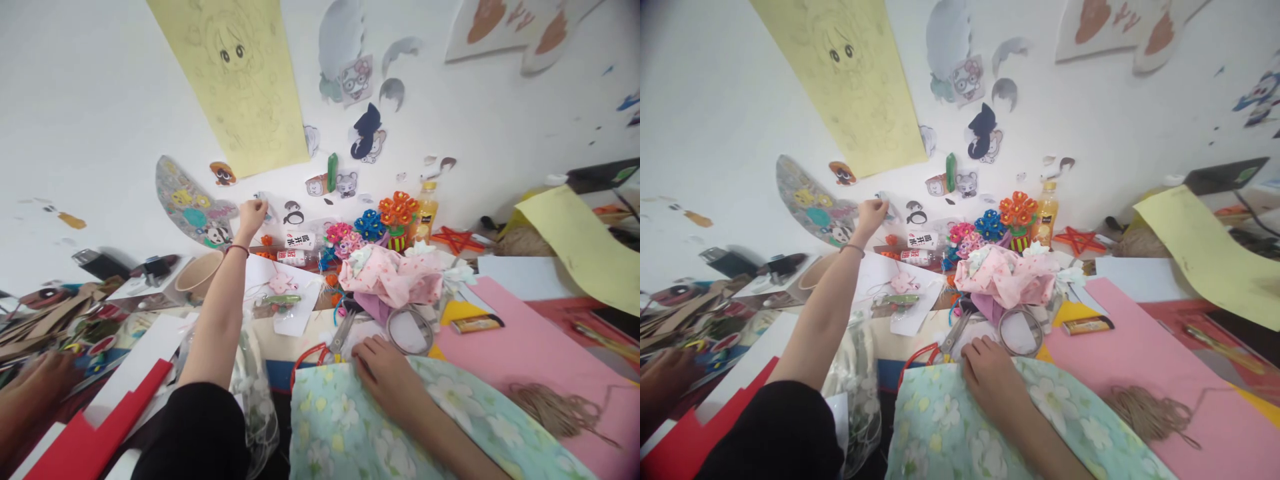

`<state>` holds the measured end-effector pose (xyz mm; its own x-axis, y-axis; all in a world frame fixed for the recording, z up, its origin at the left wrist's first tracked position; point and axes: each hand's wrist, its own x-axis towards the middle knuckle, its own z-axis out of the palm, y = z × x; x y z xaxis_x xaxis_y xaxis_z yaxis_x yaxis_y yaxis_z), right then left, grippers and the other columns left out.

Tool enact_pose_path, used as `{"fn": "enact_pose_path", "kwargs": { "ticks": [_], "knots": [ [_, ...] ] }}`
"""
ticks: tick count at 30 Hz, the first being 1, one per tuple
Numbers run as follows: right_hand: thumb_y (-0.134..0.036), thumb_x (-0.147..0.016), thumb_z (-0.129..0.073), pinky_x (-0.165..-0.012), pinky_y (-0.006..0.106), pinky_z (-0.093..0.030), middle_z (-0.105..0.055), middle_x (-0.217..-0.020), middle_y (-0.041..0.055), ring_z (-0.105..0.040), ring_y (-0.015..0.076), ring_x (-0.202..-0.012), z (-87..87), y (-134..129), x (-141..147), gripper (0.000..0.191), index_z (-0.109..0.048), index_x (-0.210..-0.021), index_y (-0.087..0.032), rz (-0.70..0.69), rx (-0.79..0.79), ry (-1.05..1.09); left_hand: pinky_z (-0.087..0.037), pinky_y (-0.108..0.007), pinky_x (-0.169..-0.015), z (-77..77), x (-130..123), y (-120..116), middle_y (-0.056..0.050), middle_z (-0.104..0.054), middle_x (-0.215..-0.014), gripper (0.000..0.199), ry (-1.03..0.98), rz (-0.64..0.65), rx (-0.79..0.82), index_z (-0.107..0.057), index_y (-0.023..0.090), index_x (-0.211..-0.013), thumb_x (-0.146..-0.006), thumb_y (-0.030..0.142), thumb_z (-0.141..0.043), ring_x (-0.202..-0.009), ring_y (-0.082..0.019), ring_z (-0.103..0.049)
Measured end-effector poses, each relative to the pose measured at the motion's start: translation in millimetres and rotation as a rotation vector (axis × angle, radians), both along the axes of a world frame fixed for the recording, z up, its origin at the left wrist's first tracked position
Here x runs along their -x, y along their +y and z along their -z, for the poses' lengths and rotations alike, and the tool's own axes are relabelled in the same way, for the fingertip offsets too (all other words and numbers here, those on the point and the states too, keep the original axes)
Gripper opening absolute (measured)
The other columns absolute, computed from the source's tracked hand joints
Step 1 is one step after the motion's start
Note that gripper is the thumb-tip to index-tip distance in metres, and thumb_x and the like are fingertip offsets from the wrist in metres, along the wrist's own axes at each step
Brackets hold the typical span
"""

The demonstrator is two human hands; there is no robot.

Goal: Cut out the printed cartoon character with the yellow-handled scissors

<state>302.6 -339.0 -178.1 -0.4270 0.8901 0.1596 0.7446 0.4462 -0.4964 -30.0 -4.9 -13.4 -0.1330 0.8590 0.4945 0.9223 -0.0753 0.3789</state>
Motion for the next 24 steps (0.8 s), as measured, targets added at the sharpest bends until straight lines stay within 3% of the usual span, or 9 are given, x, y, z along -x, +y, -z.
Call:
{"fn": "enact_pose_path", "kwargs": {
  "ticks": [24],
  "knots": [
    [-0.014,-0.097,-0.044,-0.082,0.039,-0.046,-0.068,-0.092,0.0064,-0.062,0.0232,-0.092,-1.5,-1,0,0.022,-0.065,-0.090,-0.017,0.014,-0.043,0.012,-0.057,-0.045,-0.094,0.2,-12,-27,-0.011,-0.063,-0.127,0.040,-0.034,-0.031,-0.081,-0.060,0.015,-0.126,-0.095,0.040,-0.062,-0.111,-0.023,-0.064]
  ]
}}
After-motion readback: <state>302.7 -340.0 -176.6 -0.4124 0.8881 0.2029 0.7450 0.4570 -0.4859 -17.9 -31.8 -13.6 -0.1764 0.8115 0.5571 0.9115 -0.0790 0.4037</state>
